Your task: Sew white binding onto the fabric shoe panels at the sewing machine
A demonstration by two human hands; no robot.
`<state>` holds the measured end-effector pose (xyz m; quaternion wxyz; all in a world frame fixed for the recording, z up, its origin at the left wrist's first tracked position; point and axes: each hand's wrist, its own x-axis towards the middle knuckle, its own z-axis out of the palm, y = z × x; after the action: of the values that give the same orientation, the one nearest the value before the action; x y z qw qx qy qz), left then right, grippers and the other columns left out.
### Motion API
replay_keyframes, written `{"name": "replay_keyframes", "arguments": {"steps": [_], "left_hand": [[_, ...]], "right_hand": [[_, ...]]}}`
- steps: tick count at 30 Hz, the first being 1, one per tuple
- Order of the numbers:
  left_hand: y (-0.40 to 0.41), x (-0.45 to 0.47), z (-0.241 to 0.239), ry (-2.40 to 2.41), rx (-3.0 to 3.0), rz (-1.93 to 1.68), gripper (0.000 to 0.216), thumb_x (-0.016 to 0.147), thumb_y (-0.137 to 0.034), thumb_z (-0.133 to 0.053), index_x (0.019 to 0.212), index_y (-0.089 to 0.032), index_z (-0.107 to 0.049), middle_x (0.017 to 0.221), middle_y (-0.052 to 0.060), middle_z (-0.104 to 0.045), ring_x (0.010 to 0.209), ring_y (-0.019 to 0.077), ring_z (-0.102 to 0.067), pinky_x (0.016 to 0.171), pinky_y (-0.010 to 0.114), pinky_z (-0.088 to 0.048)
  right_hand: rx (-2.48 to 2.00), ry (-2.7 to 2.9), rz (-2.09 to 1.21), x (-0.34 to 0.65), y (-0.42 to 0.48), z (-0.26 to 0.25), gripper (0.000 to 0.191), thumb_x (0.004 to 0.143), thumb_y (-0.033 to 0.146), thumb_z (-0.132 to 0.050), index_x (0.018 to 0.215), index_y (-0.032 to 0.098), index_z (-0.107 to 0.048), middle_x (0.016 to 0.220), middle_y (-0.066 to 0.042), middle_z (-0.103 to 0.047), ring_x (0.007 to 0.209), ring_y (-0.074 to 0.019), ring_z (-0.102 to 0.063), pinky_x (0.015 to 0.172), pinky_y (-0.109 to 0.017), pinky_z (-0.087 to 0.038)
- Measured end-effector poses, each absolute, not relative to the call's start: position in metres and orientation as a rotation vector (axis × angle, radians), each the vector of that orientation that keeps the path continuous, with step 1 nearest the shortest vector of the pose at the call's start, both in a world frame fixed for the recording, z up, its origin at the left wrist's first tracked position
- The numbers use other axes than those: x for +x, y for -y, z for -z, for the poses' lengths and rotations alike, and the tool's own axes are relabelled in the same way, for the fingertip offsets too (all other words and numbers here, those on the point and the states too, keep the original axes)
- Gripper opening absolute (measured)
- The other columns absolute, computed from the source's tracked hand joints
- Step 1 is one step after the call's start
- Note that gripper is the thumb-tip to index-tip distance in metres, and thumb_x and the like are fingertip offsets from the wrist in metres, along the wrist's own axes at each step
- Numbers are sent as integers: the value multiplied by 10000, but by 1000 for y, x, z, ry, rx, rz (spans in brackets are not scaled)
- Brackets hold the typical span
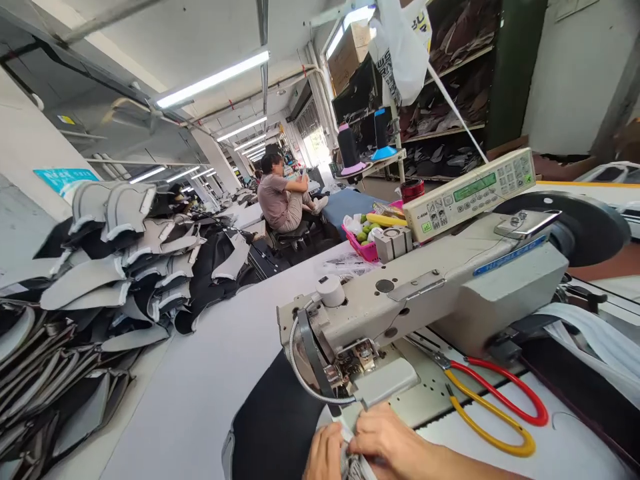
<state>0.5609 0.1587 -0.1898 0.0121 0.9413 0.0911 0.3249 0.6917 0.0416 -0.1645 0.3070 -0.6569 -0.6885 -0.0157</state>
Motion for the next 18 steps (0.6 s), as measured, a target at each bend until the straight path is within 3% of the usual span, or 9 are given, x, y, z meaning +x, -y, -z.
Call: {"name": "replay_keyframes", "arguments": {"steps": [4,10,15,18], "left_hand": [[-147,554,164,-238,2932,-733,440,644,-254,-510,1067,-136,-521,1016,118,-614,966,253,-563,814,376,-498],[-146,571,147,-352,2893,-567,301,642,-213,-512,933,-168,-572,914,85,-605,917,222,-550,822,349,-470],[-144,586,149,-424,2931,-535,191,654,-235,-522,823,-189,-600,779,68,-603,776,213,-556,697,326,-476],[-146,593,154,-470,2976,-510,152,653,-267,-537,772,-211,-614,763,63,-614,756,215,-556,676,329,-467]], "right_hand": [[-1796,1833,-215,694,-41,155,68,714,209,-572,676,156,-553,668,-8,-540,662,-132,-476,559,-234,-261],[-1761,1719,-441,704,-45,157,58,772,178,-541,784,135,-577,706,-17,-550,650,-123,-486,593,-223,-328],[-1664,1611,-336,717,-42,162,120,708,129,-583,825,144,-562,865,-38,-548,846,-168,-492,717,-256,-389],[-1653,1595,-320,725,-44,169,123,709,131,-587,820,142,-536,902,-40,-537,843,-164,-486,741,-268,-403]]}}
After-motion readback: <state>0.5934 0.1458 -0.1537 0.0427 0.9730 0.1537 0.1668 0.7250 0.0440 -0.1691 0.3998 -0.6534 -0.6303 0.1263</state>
